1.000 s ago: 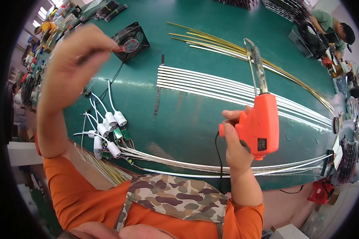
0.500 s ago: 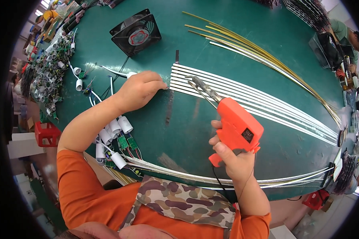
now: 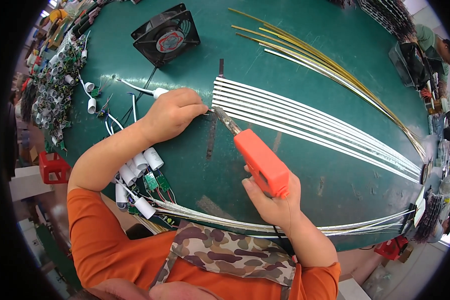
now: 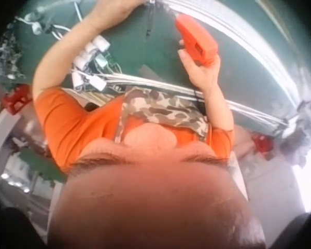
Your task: The person assembles LED strips and electronic wires onto circuit boards using a soldering iron, then cools the connections with a cooling fan.
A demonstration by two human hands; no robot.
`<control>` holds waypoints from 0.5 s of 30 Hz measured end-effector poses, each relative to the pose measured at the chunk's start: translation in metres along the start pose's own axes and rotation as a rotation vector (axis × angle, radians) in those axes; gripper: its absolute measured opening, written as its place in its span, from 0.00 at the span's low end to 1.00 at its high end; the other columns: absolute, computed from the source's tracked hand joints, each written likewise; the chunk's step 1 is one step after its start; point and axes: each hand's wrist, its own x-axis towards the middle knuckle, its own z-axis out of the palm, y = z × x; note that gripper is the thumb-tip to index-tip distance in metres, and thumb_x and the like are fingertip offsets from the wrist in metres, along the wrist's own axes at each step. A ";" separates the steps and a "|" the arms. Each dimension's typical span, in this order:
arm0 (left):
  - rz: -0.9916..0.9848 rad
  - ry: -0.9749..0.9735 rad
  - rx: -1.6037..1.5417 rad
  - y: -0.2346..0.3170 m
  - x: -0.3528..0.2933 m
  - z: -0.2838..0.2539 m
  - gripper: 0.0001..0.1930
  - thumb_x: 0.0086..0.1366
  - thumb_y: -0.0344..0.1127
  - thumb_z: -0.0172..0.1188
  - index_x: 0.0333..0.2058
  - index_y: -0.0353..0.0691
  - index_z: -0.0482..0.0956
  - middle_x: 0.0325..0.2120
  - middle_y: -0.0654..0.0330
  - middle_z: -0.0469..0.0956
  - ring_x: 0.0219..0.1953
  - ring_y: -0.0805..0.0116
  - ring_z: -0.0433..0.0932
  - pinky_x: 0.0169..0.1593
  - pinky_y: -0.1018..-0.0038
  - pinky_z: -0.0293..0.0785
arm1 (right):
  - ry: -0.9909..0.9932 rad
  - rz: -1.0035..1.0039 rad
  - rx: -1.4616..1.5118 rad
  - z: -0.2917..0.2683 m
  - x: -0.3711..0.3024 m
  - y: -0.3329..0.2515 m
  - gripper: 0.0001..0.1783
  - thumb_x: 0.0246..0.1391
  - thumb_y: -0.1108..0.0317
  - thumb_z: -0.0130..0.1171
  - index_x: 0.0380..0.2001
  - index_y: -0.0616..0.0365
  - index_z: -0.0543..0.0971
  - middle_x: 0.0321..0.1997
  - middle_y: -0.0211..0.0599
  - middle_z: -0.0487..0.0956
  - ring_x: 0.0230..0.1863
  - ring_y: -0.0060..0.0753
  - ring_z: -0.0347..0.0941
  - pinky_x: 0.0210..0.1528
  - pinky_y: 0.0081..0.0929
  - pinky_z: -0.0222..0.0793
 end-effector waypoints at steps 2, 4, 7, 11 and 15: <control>0.000 0.006 -0.003 0.001 0.000 0.000 0.09 0.50 0.25 0.61 0.32 0.38 0.79 0.29 0.59 0.76 0.33 0.57 0.77 0.33 0.65 0.74 | -0.042 -0.045 -0.064 -0.001 0.000 0.001 0.18 0.52 0.76 0.61 0.47 0.66 0.74 0.39 0.36 0.80 0.30 0.18 0.72 0.32 0.19 0.70; -0.002 0.010 -0.003 0.001 0.000 -0.001 0.08 0.50 0.25 0.61 0.32 0.38 0.79 0.29 0.59 0.76 0.32 0.57 0.77 0.33 0.65 0.74 | -0.037 0.003 -0.105 0.000 0.000 0.000 0.16 0.51 0.75 0.62 0.45 0.65 0.76 0.37 0.34 0.80 0.30 0.18 0.73 0.33 0.20 0.70; 0.012 0.015 -0.012 0.002 0.005 0.001 0.08 0.51 0.25 0.60 0.32 0.38 0.79 0.29 0.59 0.76 0.32 0.57 0.77 0.33 0.65 0.74 | 0.008 -0.001 -0.154 -0.001 -0.001 -0.002 0.17 0.47 0.72 0.65 0.43 0.60 0.78 0.36 0.38 0.81 0.36 0.34 0.80 0.40 0.29 0.74; -0.001 0.011 -0.002 0.002 -0.001 0.000 0.07 0.51 0.25 0.60 0.32 0.38 0.79 0.29 0.58 0.76 0.32 0.57 0.77 0.33 0.65 0.74 | -0.007 -0.014 -0.180 0.003 0.000 -0.004 0.18 0.47 0.72 0.65 0.44 0.60 0.77 0.36 0.38 0.80 0.36 0.34 0.80 0.40 0.29 0.74; -0.001 0.000 0.008 0.003 0.001 0.000 0.08 0.51 0.26 0.61 0.32 0.38 0.79 0.28 0.58 0.76 0.32 0.57 0.77 0.33 0.65 0.74 | -0.013 0.019 -0.191 0.003 -0.001 -0.007 0.19 0.47 0.71 0.66 0.45 0.60 0.77 0.36 0.38 0.80 0.36 0.34 0.79 0.40 0.28 0.74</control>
